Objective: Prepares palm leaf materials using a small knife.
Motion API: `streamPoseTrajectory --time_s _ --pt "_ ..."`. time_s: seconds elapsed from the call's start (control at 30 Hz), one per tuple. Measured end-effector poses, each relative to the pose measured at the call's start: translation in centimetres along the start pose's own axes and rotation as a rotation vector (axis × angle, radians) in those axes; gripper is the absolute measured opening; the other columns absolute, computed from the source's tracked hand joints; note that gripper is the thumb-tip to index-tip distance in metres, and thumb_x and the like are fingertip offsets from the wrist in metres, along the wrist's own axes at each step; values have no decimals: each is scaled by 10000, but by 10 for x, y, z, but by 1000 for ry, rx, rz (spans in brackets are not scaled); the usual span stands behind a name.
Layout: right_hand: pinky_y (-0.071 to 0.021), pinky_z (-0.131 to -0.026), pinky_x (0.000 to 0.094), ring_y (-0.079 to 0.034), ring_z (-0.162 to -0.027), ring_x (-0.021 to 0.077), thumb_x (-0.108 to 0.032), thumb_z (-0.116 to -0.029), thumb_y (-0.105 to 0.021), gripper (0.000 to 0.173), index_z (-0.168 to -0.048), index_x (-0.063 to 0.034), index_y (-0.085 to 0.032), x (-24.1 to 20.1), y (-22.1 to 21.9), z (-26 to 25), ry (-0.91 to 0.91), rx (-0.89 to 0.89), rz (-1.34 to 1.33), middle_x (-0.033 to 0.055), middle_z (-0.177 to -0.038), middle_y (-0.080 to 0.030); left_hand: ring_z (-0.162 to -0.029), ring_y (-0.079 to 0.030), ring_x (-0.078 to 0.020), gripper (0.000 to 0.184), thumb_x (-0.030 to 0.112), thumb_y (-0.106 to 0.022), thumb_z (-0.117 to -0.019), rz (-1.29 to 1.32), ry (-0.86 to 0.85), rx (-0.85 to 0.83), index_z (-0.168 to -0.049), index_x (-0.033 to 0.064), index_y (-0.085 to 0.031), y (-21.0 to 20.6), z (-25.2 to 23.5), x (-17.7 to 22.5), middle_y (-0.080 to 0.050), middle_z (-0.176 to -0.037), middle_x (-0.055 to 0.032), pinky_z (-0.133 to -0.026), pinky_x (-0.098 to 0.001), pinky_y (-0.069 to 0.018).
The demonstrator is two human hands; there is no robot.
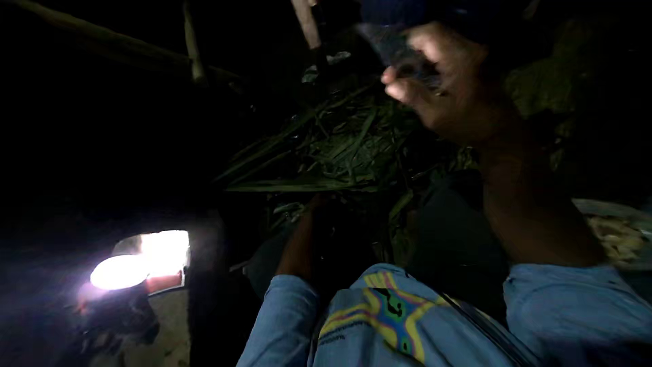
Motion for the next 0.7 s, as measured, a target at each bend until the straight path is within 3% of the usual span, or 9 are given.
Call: streamPoseTrajectory --time_s 0.03,0.1,0.17,0.23,0.33,0.47,0.57,0.67,0.7 --pt "-568 -853 327 -674 -921 149 -217 -1033 -568 318 -1223 28 -636 -8 -22 -13 56 -55 -42 122 -1042 -701 -1058 -600 -217 371 180 -526 -1081 114 -23 31 -1379 -40 -524 -3 -4 -5 -596 -1260 -195 -959 -352 -498" --pt "-570 -725 333 -663 -762 138 -167 -1053 -507 248 -1158 -19 -677 -7 -66 -22 137 -126 -46 60 -889 -704 -1156 -632 -311 429 227 -542 -1078 220 -157 43 -1408 -47 -524 -3 -39 -31 -611 -1310 -250 -1017 -437 -510" --pt "-568 -640 428 -674 -695 243 -117 -1034 -522 205 -1117 -16 -680 11 -99 -11 137 -204 62 106 -834 -688 -1242 -601 -367 466 313 -551 -1072 165 -126 99 -1375 -40 -565 -2 -63 -44 -612 -1334 -267 -1081 -495 -458" --pt "-551 -591 523 -689 -680 353 -71 -994 -571 157 -1067 2 -690 29 -116 4 99 -306 202 174 -830 -689 -1220 -610 -395 473 322 -574 -1057 303 -32 268 -1312 -76 -590 -5 -82 -57 -628 -1289 -288 -1064 -526 -471" --pt "-571 -651 530 -704 -725 353 -103 -1017 -554 210 -1116 11 -701 43 -114 1 58 -313 210 182 -869 -709 -1186 -614 -392 506 314 -546 -1070 691 158 459 -1342 -113 -536 3 -90 -61 -609 -1293 -306 -1017 -514 -499" --pt "-566 -696 563 -706 -764 398 -113 -1046 -521 259 -1165 49 -684 55 -102 -9 -42 -263 260 226 -899 -709 -1047 -595 -350 533 381 -457 -1098 1168 207 469 -1403 -56 -481 5 -101 -60 -574 -1270 -275 -896 -504 -520" --pt "-554 -677 586 -705 -766 413 -130 -1047 -524 253 -1141 34 -691 64 -104 -11 -48 -269 312 226 -901 -710 -925 -594 -313 452 313 -549 -1062 1212 178 497 -1374 -11 -511 5 -106 -55 -592 -1197 -239 -796 -476 -530" --pt "-553 -647 579 -705 -748 409 -119 -1030 -553 221 -1106 30 -697 62 -111 -11 20 -282 285 222 -886 -708 -948 -610 -329 410 215 -571 -1044 1086 193 494 -1367 -32 -514 5 -90 -50 -595 -1205 -251 -806 -481 -541" --pt "-555 -644 575 -708 -749 409 -116 -1025 -561 218 -1108 30 -701 58 -114 -10 42 -284 273 225 -891 -711 -1016 -626 -355 414 218 -587 -1037 1044 211 498 -1352 -45 -537 4 -88 -51 -606 -1237 -262 -858 -506 -544"
Point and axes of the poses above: each hand's wrist, its own z-axis away from the middle knuckle, its own y-axis out of the back of the hand, x = y × z, the point moved 1 cm from there along -z, towards the middle knuckle
